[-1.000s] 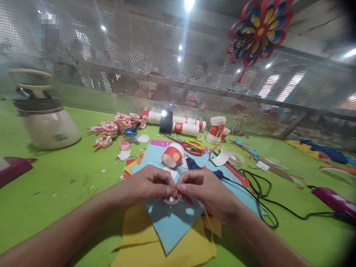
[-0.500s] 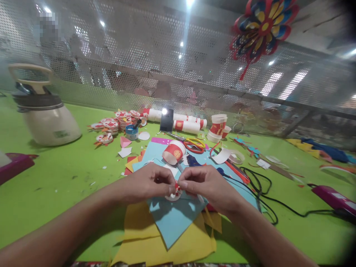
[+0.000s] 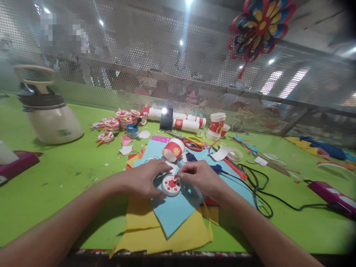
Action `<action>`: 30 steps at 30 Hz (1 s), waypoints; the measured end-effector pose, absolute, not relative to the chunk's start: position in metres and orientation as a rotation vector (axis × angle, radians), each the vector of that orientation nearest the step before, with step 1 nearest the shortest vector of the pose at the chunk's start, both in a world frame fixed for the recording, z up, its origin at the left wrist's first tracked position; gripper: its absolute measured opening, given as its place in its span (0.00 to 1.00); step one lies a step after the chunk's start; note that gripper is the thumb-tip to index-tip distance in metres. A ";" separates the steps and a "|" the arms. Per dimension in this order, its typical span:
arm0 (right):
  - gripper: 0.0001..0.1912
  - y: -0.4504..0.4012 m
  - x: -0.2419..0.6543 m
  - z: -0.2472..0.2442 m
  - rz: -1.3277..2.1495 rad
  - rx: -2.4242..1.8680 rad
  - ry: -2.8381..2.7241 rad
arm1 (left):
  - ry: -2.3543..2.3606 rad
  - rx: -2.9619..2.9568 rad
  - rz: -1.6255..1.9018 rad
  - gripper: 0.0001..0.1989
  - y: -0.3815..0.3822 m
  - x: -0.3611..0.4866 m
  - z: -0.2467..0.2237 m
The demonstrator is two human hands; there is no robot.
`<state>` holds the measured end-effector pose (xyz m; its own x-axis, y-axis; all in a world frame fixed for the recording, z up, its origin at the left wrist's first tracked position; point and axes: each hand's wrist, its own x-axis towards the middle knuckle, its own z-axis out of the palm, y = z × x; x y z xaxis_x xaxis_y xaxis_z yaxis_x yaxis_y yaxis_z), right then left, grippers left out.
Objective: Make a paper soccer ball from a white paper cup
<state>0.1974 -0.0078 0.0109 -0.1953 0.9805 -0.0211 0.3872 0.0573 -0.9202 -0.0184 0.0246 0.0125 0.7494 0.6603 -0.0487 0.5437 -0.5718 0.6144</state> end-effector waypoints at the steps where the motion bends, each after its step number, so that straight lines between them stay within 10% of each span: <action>1: 0.06 -0.007 0.196 0.011 1.116 -1.395 -1.679 | 0.888 2.344 0.244 0.33 0.025 -0.017 0.011; 30: 0.11 -0.004 0.181 0.012 0.970 -1.525 -1.840 | 0.889 2.359 0.392 0.20 0.027 -0.008 -0.007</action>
